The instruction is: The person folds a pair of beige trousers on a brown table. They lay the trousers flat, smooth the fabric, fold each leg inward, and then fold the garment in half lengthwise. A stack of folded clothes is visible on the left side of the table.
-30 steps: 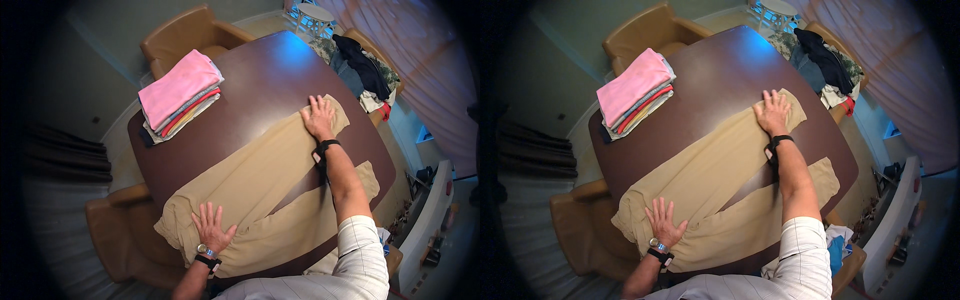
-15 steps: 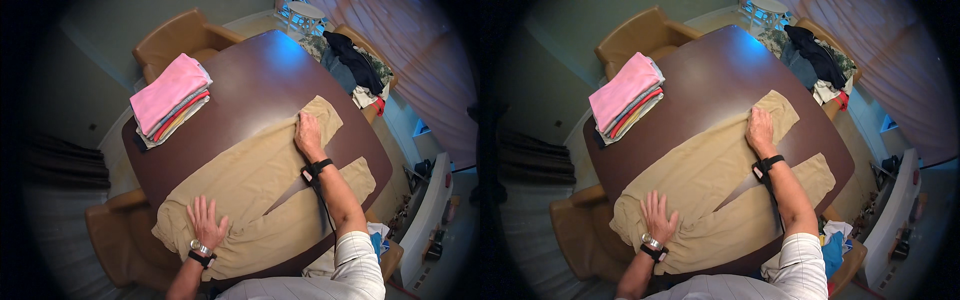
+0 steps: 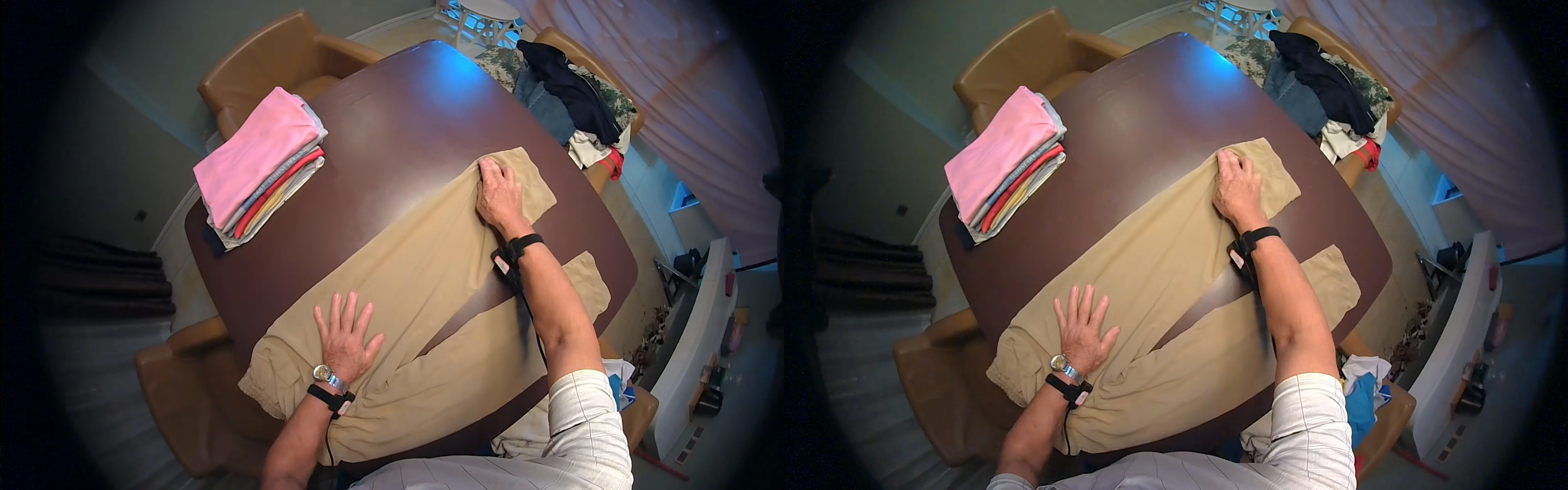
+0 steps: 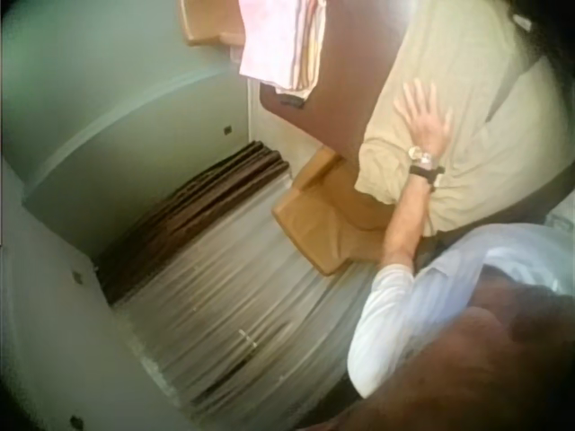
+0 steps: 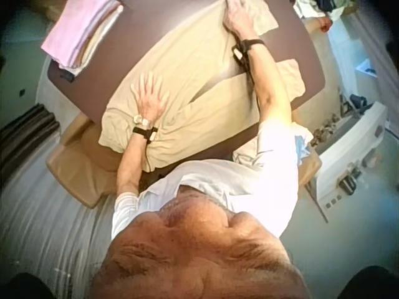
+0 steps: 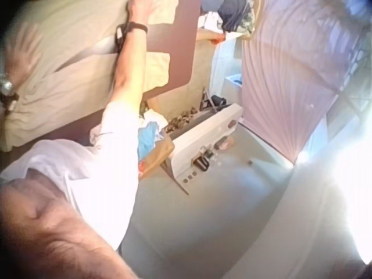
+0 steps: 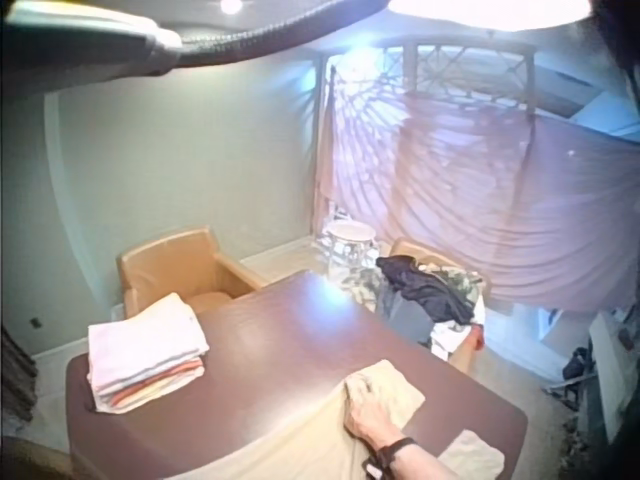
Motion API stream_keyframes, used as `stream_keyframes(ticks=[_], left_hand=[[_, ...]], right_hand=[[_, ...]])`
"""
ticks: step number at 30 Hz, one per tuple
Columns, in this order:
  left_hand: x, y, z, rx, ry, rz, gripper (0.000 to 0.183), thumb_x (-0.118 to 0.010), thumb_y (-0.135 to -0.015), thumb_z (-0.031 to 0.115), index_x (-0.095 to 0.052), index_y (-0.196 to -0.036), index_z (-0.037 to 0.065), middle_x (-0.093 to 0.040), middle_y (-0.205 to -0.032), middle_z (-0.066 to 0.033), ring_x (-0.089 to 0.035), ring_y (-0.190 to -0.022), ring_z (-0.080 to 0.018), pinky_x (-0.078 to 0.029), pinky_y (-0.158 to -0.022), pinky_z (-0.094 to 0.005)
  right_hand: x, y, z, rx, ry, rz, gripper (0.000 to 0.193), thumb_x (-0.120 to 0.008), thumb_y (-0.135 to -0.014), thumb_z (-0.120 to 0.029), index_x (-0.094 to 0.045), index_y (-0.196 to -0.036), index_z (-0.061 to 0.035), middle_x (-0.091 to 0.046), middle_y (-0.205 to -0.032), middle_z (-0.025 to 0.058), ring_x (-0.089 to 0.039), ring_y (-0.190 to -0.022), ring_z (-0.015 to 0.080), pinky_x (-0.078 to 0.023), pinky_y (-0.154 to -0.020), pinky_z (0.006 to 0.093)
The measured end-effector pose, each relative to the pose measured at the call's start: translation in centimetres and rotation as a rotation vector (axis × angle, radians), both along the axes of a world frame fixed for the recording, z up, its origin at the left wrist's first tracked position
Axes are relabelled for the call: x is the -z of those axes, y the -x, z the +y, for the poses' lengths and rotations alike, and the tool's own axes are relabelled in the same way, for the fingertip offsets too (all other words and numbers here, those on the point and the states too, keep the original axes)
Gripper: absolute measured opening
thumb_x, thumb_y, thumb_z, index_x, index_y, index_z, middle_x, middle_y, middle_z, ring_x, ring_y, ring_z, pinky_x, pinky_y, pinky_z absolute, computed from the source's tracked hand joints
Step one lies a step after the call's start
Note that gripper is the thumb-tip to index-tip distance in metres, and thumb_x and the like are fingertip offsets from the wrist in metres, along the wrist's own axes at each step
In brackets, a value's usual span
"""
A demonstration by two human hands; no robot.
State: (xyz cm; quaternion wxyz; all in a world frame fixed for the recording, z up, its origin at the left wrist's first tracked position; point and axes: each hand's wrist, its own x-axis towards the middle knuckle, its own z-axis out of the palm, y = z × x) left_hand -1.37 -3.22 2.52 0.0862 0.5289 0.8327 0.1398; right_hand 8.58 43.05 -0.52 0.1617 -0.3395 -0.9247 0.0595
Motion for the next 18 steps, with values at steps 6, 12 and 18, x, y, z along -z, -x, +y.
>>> stream_keyframes(ticks=[6,12,18], left_hand=[[-0.9,0.2,0.0,0.002,-0.011,-0.025,0.077,-0.084,-0.092,0.040,-0.059,-0.158,0.010,-0.040,-0.176,-0.0207,-0.032,-0.164,-0.0463,-0.017,-0.129,-0.0776],[-0.7,3.7,3.5,-0.027,-0.189,-0.012,0.070,-0.081,-0.095,0.033,-0.059,-0.155,0.004,-0.049,-0.168,-0.0232,-0.047,-0.149,-0.0450,-0.035,-0.125,-0.0628],[0.1,7.3,7.0,-0.244,-0.184,0.085,0.063,-0.086,-0.093,0.029,-0.064,-0.147,0.005,-0.062,-0.142,-0.0186,-0.058,-0.126,-0.0392,-0.046,-0.108,-0.0540]], right_hand=[[-0.6,1.0,0.3,-0.025,0.059,-0.128,0.057,-0.061,-0.104,-0.018,-0.052,-0.160,-0.0088,-0.054,-0.168,0.0125,-0.050,-0.148,0.0407,-0.049,-0.109,0.0611],[-0.5,-0.4,0.2,-0.018,0.140,-0.141,0.069,-0.061,-0.105,-0.025,-0.040,-0.170,-0.0122,-0.046,-0.175,0.0130,-0.035,-0.163,0.0419,-0.041,-0.119,0.0668],[-2.7,0.1,0.8,0.034,0.355,-0.228,0.087,-0.071,-0.100,-0.036,-0.033,-0.175,-0.0132,-0.037,-0.181,0.0097,-0.024,-0.170,0.0376,-0.032,-0.129,0.0681]])
